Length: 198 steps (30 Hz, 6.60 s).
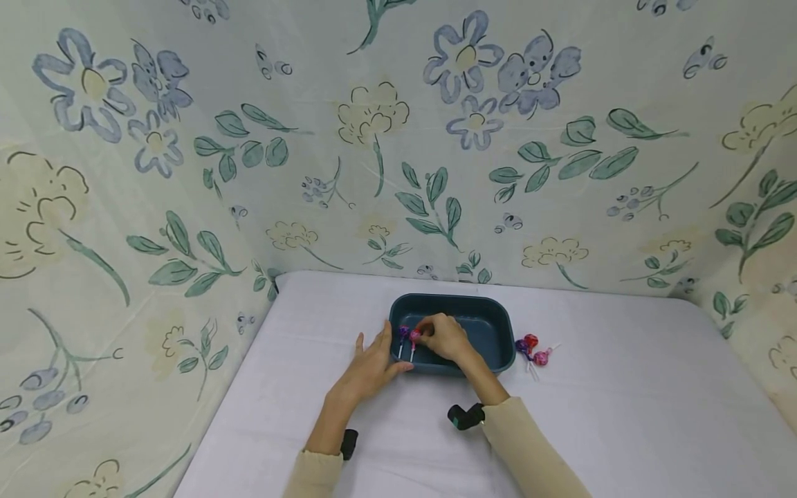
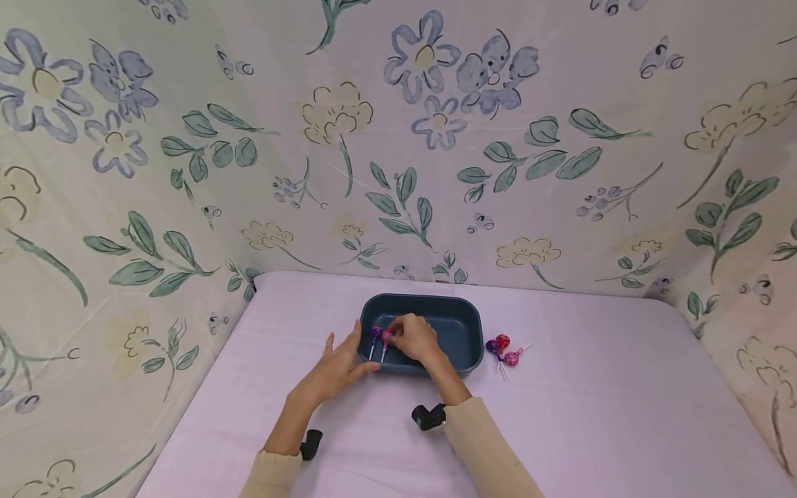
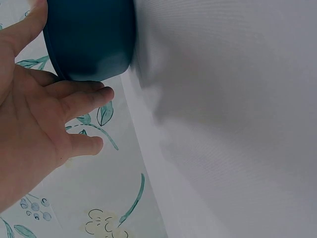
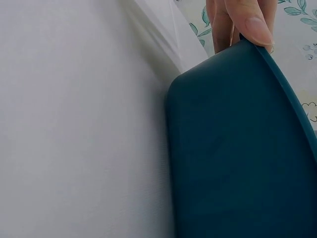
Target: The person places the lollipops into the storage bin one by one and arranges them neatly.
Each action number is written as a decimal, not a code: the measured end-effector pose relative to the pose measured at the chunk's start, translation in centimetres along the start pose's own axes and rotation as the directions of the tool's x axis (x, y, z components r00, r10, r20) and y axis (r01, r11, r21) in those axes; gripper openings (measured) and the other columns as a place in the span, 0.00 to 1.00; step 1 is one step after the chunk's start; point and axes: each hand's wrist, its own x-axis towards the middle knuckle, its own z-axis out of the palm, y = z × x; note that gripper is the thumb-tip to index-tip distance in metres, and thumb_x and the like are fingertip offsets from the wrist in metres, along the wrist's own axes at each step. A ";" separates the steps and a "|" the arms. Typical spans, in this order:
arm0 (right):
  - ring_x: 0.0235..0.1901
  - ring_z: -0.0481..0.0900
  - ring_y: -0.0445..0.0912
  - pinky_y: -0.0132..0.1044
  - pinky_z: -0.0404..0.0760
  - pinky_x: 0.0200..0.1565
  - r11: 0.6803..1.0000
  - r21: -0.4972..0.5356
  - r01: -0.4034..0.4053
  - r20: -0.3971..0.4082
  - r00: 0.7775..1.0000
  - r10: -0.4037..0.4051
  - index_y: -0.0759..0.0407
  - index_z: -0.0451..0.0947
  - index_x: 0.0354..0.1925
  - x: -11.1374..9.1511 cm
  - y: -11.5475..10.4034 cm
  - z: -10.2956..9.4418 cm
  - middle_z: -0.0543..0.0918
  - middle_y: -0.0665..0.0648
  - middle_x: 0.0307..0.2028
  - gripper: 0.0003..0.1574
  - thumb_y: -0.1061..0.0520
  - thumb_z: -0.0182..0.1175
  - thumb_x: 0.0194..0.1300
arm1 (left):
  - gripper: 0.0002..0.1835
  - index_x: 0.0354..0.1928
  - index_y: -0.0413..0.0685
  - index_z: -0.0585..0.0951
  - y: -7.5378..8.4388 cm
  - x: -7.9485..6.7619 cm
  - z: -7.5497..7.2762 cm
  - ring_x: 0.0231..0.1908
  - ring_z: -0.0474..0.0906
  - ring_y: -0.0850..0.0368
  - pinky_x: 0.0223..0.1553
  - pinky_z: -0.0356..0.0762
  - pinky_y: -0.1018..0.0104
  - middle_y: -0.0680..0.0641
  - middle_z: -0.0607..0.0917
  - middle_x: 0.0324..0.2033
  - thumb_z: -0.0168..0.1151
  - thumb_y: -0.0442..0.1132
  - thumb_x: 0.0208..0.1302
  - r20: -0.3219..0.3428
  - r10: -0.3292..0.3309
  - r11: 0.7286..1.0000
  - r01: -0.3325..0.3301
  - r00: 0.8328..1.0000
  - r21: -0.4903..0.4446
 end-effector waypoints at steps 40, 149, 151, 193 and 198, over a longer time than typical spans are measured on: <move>0.12 0.65 0.37 0.30 0.65 0.12 0.981 0.184 -0.055 -0.381 0.916 0.123 0.62 0.83 0.58 -8.4 11.2 -10.4 0.84 0.64 0.40 0.18 0.57 0.65 0.73 | 0.53 0.79 0.26 0.48 0.4 -0.3 0.0 0.78 0.60 0.37 0.78 0.40 0.28 0.31 0.56 0.79 0.62 0.56 0.72 0.011 -0.018 0.999 0.018 1.000 -0.028; 0.24 0.76 0.40 0.33 0.71 0.26 0.995 0.090 -0.043 -0.062 0.997 0.049 0.61 0.90 0.41 -1.4 1.7 -1.9 0.87 0.52 0.25 0.09 0.58 0.74 0.62 | 0.45 0.81 0.31 0.45 0.3 0.0 0.0 0.78 0.60 0.38 0.79 0.39 0.31 0.30 0.62 0.77 0.46 0.58 0.81 0.052 -0.051 0.999 0.050 0.997 0.011; 0.24 0.77 0.40 0.33 0.71 0.26 0.995 0.086 -0.044 -0.048 0.998 0.048 0.61 0.90 0.41 -1.4 1.7 -2.0 0.87 0.52 0.25 0.09 0.58 0.74 0.62 | 0.45 0.81 0.31 0.45 0.3 -0.1 0.0 0.78 0.60 0.38 0.79 0.40 0.31 0.30 0.63 0.77 0.46 0.58 0.81 0.053 -0.053 0.999 0.052 0.997 0.012; 0.25 0.77 0.42 0.33 0.71 0.27 0.996 0.054 -0.071 0.041 0.997 0.068 0.59 0.88 0.42 -1.0 2.1 -1.7 0.85 0.52 0.26 0.15 0.53 0.77 0.60 | 0.45 0.81 0.31 0.45 0.3 -0.2 0.0 0.78 0.60 0.38 0.80 0.40 0.32 0.30 0.61 0.77 0.46 0.57 0.81 0.056 -0.054 0.999 0.053 0.997 0.011; 0.25 0.77 0.42 0.33 0.70 0.27 0.997 0.046 -0.058 0.048 0.997 0.056 0.60 0.87 0.41 -1.1 2.1 -1.8 0.85 0.52 0.26 0.14 0.54 0.77 0.60 | 0.45 0.81 0.31 0.45 0.4 -0.1 0.0 0.78 0.60 0.38 0.80 0.39 0.32 0.30 0.61 0.77 0.46 0.57 0.82 0.057 -0.058 0.998 0.057 0.997 0.009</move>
